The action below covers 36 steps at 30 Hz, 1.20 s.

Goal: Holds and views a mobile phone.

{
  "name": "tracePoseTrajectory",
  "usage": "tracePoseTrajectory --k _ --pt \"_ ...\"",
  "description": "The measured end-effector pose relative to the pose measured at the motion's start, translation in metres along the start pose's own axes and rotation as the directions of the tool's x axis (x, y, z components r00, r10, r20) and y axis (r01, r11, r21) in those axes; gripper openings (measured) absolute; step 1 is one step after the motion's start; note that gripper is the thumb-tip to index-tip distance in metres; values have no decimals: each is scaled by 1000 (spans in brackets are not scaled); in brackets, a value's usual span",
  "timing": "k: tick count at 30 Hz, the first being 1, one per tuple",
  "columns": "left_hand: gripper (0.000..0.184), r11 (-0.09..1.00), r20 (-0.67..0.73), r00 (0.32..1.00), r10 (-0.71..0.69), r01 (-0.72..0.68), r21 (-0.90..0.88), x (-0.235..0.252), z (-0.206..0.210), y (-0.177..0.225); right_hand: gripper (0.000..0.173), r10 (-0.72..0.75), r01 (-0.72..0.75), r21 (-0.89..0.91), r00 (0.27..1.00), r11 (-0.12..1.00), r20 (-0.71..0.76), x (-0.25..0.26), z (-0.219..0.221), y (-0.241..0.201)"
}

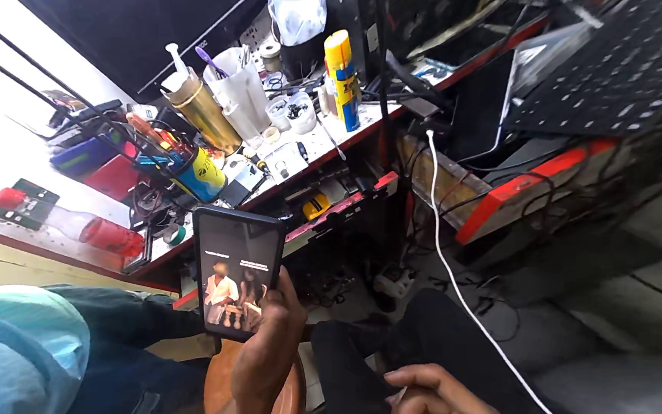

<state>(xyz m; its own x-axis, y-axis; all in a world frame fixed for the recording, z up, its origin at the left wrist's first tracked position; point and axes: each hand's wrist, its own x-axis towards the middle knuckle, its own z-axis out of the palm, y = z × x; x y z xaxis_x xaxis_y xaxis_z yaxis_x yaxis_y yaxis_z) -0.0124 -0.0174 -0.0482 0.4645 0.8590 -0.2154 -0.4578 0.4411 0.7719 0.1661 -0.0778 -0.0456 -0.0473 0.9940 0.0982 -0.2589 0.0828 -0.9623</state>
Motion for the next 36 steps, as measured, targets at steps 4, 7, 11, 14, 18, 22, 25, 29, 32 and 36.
tracePoseTrajectory --k 4,7,11,14,18,22,25,29,32,36 --pt "51 995 56 996 -69 73 -72 2 27 14 39 9 -10 27 999 1000 46 -3 -1 0" --pt "46 995 88 993 -79 84 -60 2 26 13 39 6 -9 39 997 999 75 -4 -2 0" --pt "48 999 58 998 -38 38 3 1 22 14 40 -3 -2 47 995 999 98 -3 -3 -2" --pt "48 999 52 999 2 -4 36 1 15 8 43 -20 16 50 996 999 83 -4 -4 -1" --pt "60 994 60 997 40 -46 96 11 23 15 60 -53 53 10 999 999 5 -5 -13 16" --pt "68 921 62 992 110 -125 369 23 43 28 51 122 -148 -511 989 847 -83 -23 -54 71" --pt "36 489 -94 981 -169 166 856 31 104 44 45 228 -223 -788 968 574 -108 -57 -91 118" --pt "32 66 -176 955 -237 197 978 43 115 42 56 214 -308 -880 946 360 -244 -94 -131 165" --pt "30 -48 154 981 121 -149 988 48 47 13 80 302 -479 -820 869 312 -392 -92 -149 194" --pt "26 -99 -18 995 -94 9 995 60 66 17 88 336 -538 -804 828 251 -449 -67 -147 211"
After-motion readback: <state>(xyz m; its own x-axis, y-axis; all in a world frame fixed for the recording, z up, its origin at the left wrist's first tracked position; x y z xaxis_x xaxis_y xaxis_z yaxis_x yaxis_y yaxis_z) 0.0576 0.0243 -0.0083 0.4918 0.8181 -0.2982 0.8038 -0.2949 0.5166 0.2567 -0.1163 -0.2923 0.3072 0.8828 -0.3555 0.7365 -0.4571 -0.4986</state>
